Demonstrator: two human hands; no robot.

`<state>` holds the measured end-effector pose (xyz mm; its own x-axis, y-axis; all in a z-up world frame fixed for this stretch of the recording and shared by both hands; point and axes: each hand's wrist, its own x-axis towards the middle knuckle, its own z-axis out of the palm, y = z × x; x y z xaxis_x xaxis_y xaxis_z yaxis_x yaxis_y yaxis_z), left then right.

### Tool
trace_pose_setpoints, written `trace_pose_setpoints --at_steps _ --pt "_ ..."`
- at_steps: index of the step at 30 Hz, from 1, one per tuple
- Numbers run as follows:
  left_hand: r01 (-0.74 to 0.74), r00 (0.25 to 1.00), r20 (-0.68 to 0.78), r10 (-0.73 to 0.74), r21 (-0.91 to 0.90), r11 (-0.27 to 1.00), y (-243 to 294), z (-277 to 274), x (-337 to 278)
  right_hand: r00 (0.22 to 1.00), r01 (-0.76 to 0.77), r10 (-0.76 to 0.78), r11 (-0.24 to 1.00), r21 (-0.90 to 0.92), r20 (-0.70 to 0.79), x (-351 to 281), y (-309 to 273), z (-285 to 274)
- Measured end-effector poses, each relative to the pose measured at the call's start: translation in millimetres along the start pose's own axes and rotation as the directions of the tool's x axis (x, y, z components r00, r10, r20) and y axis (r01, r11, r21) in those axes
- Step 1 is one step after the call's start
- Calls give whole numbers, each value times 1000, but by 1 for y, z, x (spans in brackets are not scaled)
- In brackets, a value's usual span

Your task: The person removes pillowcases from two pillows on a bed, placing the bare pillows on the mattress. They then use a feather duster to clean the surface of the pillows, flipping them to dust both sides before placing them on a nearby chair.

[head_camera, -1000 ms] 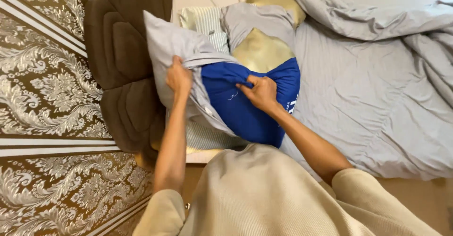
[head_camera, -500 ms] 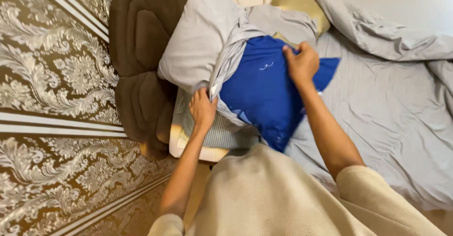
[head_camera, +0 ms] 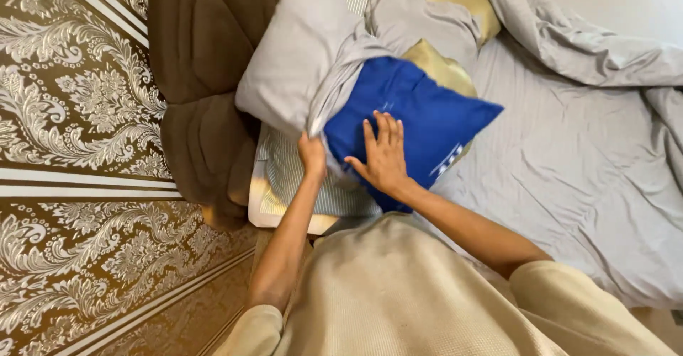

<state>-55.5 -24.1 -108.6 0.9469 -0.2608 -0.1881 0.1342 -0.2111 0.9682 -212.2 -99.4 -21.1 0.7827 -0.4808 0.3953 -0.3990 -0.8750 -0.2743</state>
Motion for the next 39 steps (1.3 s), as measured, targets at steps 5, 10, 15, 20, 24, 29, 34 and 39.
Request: trace_pose_setpoints --at_steps 5,10,15,20,24,29,34,39 --pt "-258 905 353 237 13 966 138 19 -20 993 -101 110 983 -153 53 25 7 28" --pt "-607 777 480 407 397 689 143 6 -3 999 14 -25 968 -251 -42 45 51 50" --pt "-473 864 325 383 784 401 63 -44 115 928 -314 284 945 95 241 32 42 -34" --pt "-451 872 263 413 759 469 93 -38 64 805 -582 511 780 231 302 27 46 -21" --pt "-571 782 138 607 549 610 146 -41 -49 807 -485 532 355 799 254 43 41 -43" --pt "-614 730 -39 682 400 680 106 -38 -39 840 -295 491 59 954 230 69 38 -70" --pt "-707 643 -128 755 280 650 147 -70 -30 845 -264 347 -393 881 408 60 80 -55" --pt "-760 637 142 758 279 587 164 -55 -37 930 -330 344 628 705 129 50 183 27"
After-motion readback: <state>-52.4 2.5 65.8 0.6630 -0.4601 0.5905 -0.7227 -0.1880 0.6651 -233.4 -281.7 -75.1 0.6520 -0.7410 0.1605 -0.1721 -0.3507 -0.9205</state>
